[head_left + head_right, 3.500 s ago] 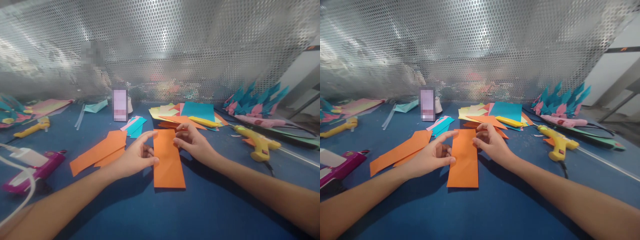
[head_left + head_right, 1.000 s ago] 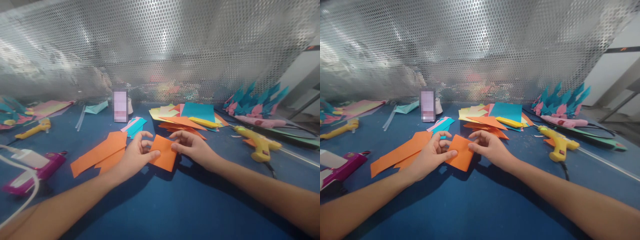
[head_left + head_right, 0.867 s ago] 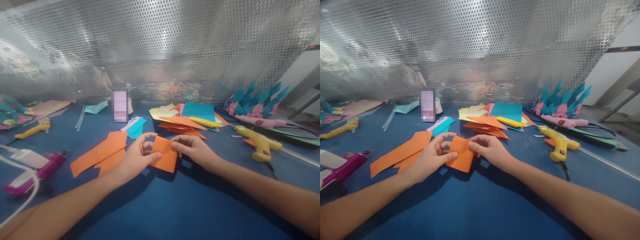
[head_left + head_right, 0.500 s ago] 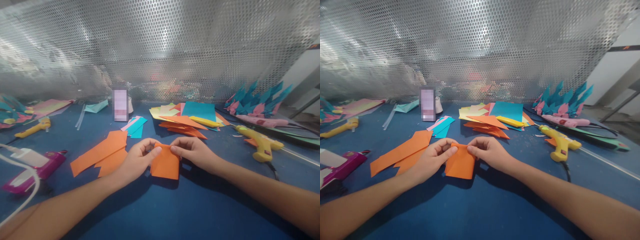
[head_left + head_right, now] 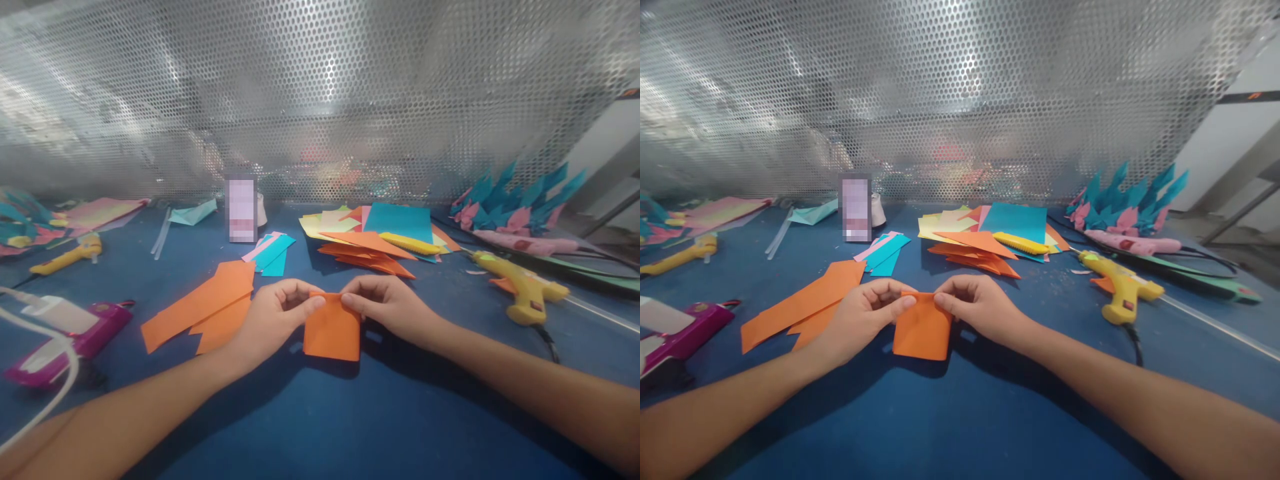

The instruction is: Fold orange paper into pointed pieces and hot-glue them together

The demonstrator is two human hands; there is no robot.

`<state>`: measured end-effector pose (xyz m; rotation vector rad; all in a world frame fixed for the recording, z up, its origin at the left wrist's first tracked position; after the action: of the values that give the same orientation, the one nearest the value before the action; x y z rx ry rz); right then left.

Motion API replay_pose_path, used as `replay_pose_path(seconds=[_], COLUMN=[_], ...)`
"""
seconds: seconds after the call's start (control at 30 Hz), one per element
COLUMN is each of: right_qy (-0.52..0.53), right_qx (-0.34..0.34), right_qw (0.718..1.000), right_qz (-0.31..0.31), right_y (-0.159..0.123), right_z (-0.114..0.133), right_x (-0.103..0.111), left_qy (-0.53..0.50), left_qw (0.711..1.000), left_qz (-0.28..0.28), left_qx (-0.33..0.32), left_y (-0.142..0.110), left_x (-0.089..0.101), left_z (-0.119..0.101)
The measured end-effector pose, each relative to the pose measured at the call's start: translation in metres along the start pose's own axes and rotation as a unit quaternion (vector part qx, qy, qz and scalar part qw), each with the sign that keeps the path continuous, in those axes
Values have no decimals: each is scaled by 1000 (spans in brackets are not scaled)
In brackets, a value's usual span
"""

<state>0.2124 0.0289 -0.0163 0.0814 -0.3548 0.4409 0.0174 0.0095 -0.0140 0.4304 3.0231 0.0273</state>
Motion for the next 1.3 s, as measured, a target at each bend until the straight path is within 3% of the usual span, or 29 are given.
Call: replay_pose_path(seconds=[0.33,0.57,0.7,1.3], right_qy=[2,73,92,115], right_qx=[2,5,-2,23], right_qw=[1000,997,996,993], right_qz=[4,8,2,-4], right_y=[-1,0,0,-5], right_z=[0,2,-1,-1], right_x=[-1,1,1,3], left_qy=[-31,-151,-212,-246], left_qw=[999,985,972,958], left_qz=[-21,-65,-62,-67], left_qx=[10,55,83,132], left_y=[-2,-1,0,-4], left_x=[-1,-4,-5,-8], left_z=[1,-5,-7,-6])
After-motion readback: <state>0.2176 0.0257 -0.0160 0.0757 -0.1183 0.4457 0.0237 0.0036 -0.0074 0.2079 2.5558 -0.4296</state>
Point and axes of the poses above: each hand's wrist, its own y-axis towards the middle knuckle, its own x-axis out of the back of the hand, z = x × y, the point moved 1 cm from there along y, towards the middle knuckle, and after that the axes turned 12 degrees about -y, right-handed, at the moved point
